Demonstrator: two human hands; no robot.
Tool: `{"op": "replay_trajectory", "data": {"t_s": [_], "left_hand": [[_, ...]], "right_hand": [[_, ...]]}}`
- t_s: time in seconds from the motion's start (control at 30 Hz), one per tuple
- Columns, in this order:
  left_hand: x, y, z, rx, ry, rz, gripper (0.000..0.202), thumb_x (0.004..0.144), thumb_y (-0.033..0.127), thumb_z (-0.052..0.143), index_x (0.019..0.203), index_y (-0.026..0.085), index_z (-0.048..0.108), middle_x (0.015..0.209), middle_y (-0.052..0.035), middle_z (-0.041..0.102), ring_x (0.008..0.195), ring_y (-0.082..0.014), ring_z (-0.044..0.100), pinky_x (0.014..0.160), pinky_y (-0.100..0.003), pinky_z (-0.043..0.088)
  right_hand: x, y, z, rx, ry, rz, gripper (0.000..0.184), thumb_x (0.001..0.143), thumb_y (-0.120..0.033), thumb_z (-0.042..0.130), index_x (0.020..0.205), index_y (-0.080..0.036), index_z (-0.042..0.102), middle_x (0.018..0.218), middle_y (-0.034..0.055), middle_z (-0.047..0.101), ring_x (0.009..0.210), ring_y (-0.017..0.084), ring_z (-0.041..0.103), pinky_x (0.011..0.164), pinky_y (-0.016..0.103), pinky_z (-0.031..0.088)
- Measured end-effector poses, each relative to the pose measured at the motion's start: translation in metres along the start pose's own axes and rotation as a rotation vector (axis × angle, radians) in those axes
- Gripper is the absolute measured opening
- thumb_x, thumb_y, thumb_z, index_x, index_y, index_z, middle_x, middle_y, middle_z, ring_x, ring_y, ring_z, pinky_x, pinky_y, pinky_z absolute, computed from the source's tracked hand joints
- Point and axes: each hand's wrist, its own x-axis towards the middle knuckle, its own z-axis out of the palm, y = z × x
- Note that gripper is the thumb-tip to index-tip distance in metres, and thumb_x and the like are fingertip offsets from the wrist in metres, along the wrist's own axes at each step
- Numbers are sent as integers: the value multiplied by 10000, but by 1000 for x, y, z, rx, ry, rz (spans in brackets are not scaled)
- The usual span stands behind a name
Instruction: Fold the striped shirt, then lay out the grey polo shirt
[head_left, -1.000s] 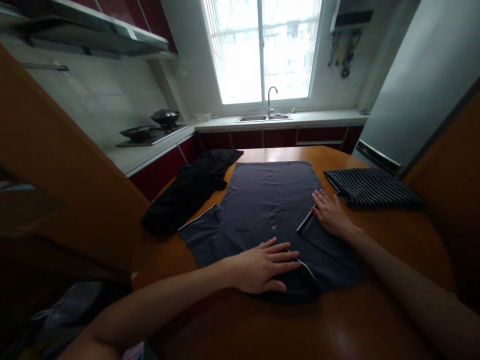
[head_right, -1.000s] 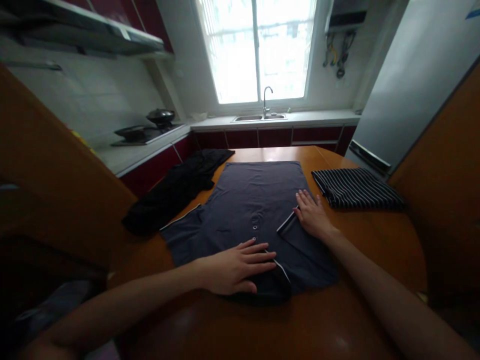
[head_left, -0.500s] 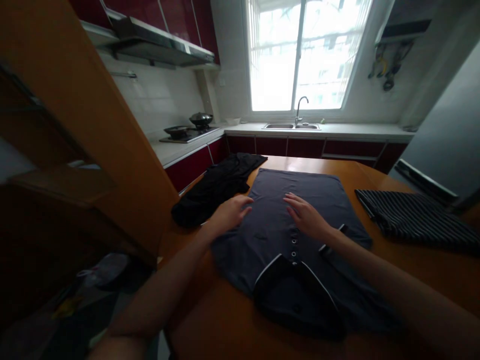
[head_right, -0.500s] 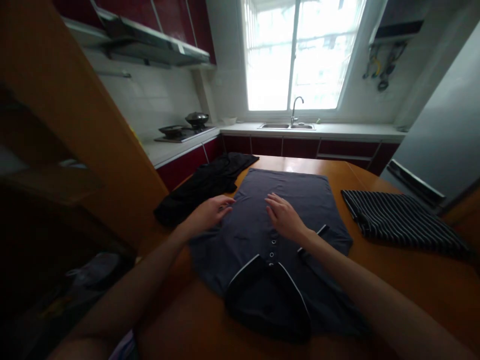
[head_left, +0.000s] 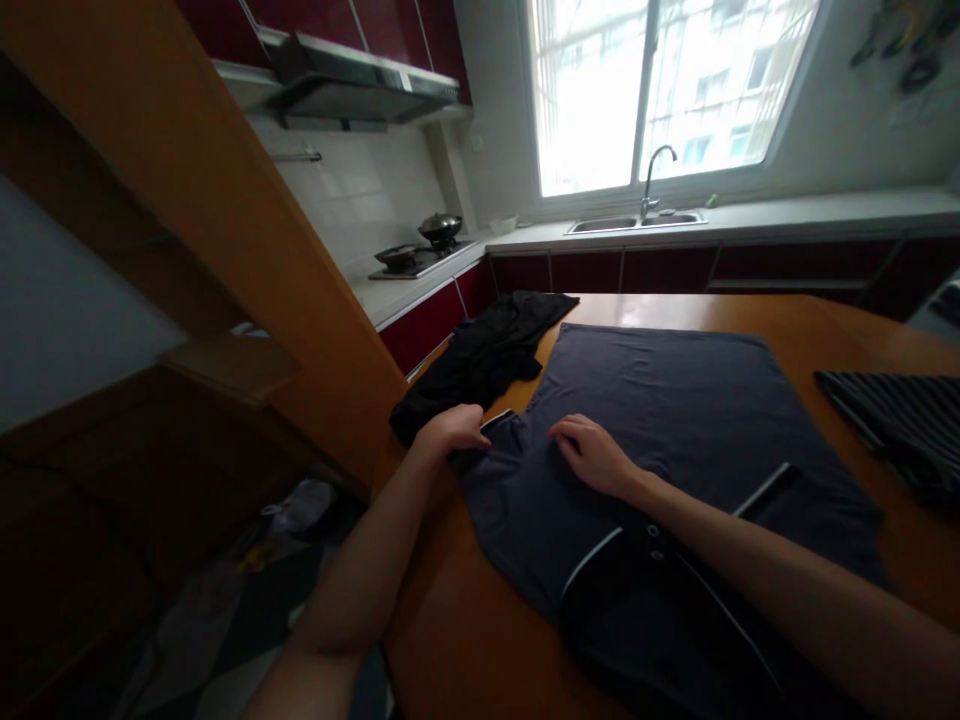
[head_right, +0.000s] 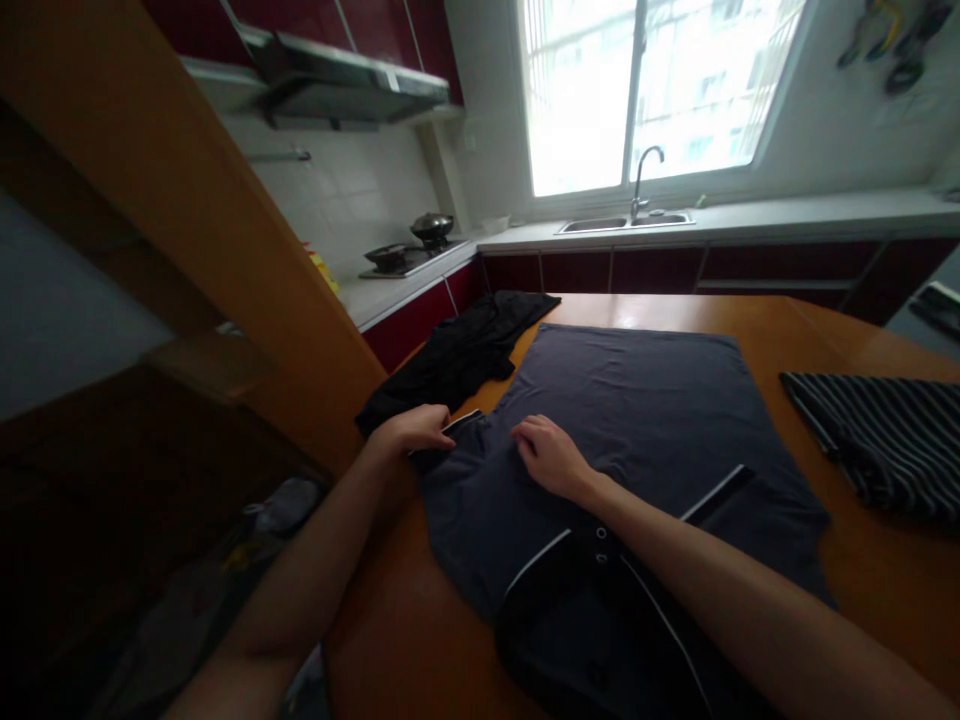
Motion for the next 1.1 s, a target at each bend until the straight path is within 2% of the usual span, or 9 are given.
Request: {"op": "replay_trajectory", "data": {"t_s": [0.27, 0.37, 0.43, 0.53, 0.6, 0.73, 0.83, 1.0, 1.1], "left_hand": [[-10, 0, -5, -191, -168, 21, 164, 660, 262, 666, 779, 157, 705, 750, -18, 709, 654, -173, 655, 513, -215, 432], [-12, 3, -4, -178, -131, 28, 153, 629, 225, 668, 769, 164, 669, 749, -14, 692, 684, -186, 662, 508, -215, 426], [-12, 3, -4, -164, -72, 33, 232, 627, 238, 689, 847, 171, 651, 818, -22, 696, 760, -202, 670, 525, -216, 430], [-9, 0, -2, -212, 33, 17, 403, 683, 346, 723, 1028, 179, 600, 968, -42, 692, 880, -215, 663, 587, -220, 457], [-5, -1, -1, -276, 94, 2, 427, 737, 401, 712, 1073, 176, 574, 1016, -51, 680, 914, -210, 655, 634, -224, 472], [-8, 1, -3, -412, 72, -10, 361, 774, 311, 693, 1080, 167, 568, 913, -22, 666, 826, -181, 644, 595, -214, 450], [-24, 1, -13, -559, 29, 6, 377, 788, 261, 661, 1136, 172, 548, 799, 15, 645, 681, -154, 617, 515, -208, 412], [-55, 17, -29, -795, 174, 149, 413, 819, 252, 648, 1209, 183, 530, 716, 33, 633, 572, -123, 582, 467, -189, 367], [-58, 44, -27, -971, 171, 338, 543, 861, 324, 660, 1346, 186, 457, 756, 16, 662, 571, -119, 612, 484, -185, 406]], "right_hand": [[-3, 3, -6, 51, 80, -55, 249, 884, -61, 506, 968, -194, 699, 957, 71, 675, 951, 214, 607, 893, 368, 489], [-3, 3, -6, 53, 108, -39, 247, 877, -60, 500, 953, -190, 697, 947, 70, 673, 946, 212, 610, 892, 367, 489], [-3, 3, -5, 51, 106, -31, 246, 875, -62, 500, 947, -192, 696, 943, 69, 673, 941, 211, 611, 890, 365, 491], [-2, 2, -5, 47, 96, -23, 243, 873, -64, 503, 949, -193, 696, 946, 69, 675, 942, 213, 610, 890, 365, 493], [-2, 3, -5, 47, 93, -16, 247, 871, -62, 505, 958, -193, 695, 953, 69, 677, 946, 213, 610, 893, 367, 493], [-1, 4, -4, 62, 101, 6, 251, 865, -60, 509, 960, -192, 700, 958, 69, 678, 949, 212, 613, 896, 370, 492], [1, 3, -4, 109, 134, -3, 248, 871, -69, 512, 952, -193, 710, 975, 73, 675, 968, 210, 612, 918, 371, 486], [2, -6, 0, 274, 127, 38, 197, 927, -171, 521, 973, -195, 711, 1010, 70, 673, 969, 196, 625, 889, 346, 498], [1, -10, 4, 432, 77, 193, 267, 982, -310, 486, 1161, -202, 653, 993, 52, 684, 851, 178, 647, 760, 310, 523]]}}
